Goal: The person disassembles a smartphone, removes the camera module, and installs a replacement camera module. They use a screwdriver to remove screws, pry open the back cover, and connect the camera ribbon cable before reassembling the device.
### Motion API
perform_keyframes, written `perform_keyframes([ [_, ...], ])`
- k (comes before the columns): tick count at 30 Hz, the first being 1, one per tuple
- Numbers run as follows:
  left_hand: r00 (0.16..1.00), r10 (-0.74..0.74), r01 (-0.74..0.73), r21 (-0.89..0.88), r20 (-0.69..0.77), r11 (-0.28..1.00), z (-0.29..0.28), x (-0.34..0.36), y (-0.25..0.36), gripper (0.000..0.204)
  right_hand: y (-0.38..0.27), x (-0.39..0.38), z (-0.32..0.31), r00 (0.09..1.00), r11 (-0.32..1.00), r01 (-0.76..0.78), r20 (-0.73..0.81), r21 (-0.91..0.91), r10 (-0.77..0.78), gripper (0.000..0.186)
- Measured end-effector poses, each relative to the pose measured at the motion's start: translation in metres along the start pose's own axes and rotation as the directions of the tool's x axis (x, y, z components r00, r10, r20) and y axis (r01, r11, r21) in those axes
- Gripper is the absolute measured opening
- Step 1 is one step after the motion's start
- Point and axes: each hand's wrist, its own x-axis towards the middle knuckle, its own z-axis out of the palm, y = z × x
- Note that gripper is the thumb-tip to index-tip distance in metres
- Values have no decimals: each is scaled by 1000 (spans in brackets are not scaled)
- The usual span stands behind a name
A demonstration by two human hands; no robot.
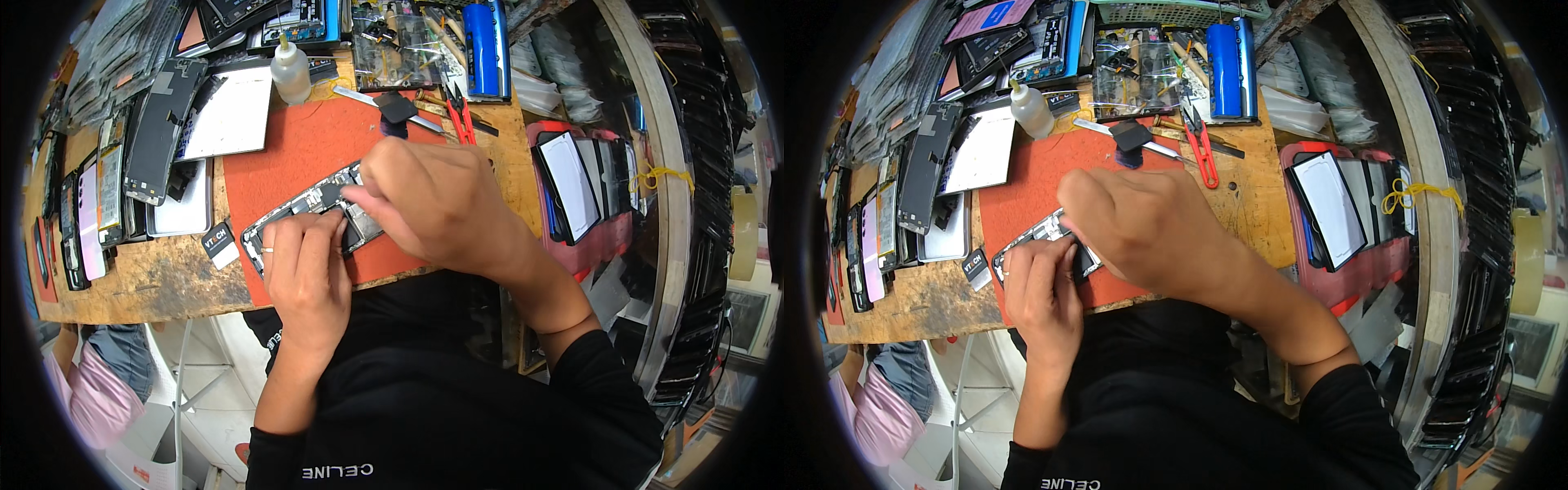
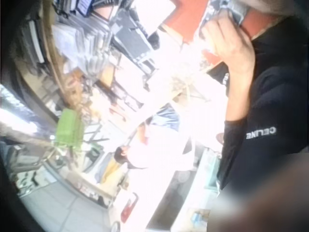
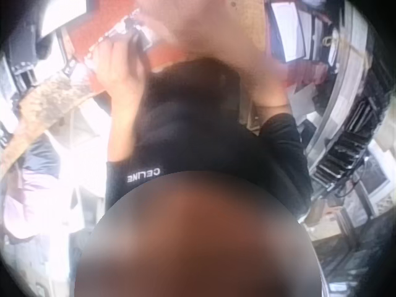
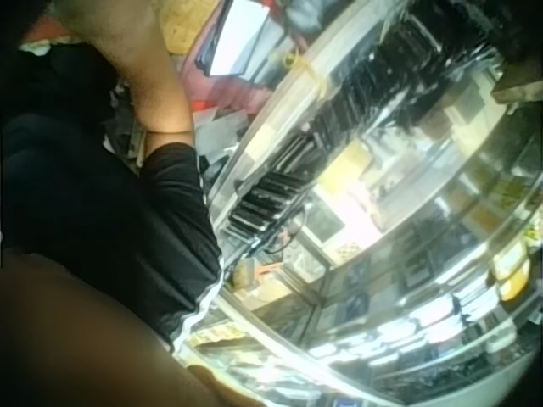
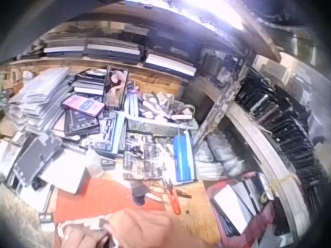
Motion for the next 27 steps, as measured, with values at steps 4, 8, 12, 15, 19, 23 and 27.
perform_keyframes([
  [4, 999, -37, 38, -32, 5, 999, 0, -1, 0, 20, -2, 5, -7, 993, 996, 39, 110, 76, -47, 26],
  [8, 999, -40, 39, -65, -25, 997, -1, -1, -1, 21, 0, 6, -13, 990, 993, -34, 143, 117, 17, 32],
  [12, 999, -28, 26, -55, -40, 998, 1, -1, -1, 22, 5, 3, -8, 993, 982, -69, 111, 174, 50, 34],
  [15, 999, -18, 17, -31, -41, 999, 2, 0, -1, 22, 7, 0, -6, 988, 947, -143, 99, 288, 120, 33],
  [19, 999, -23, 22, -34, -28, 999, 2, 1, -1, 22, 7, -2, -9, 989, 896, -146, 56, 420, 135, 34],
  [23, 1000, -15, 15, -79, 4, 997, 2, 3, -1, 20, 3, -5, -10, 986, 862, -165, 68, 479, 152, 32],
  [27, 998, -49, 52, -105, 28, 993, -4, 3, -1, 16, 0, -9, -9, 988, 905, -145, 10, 400, 153, 31],
])
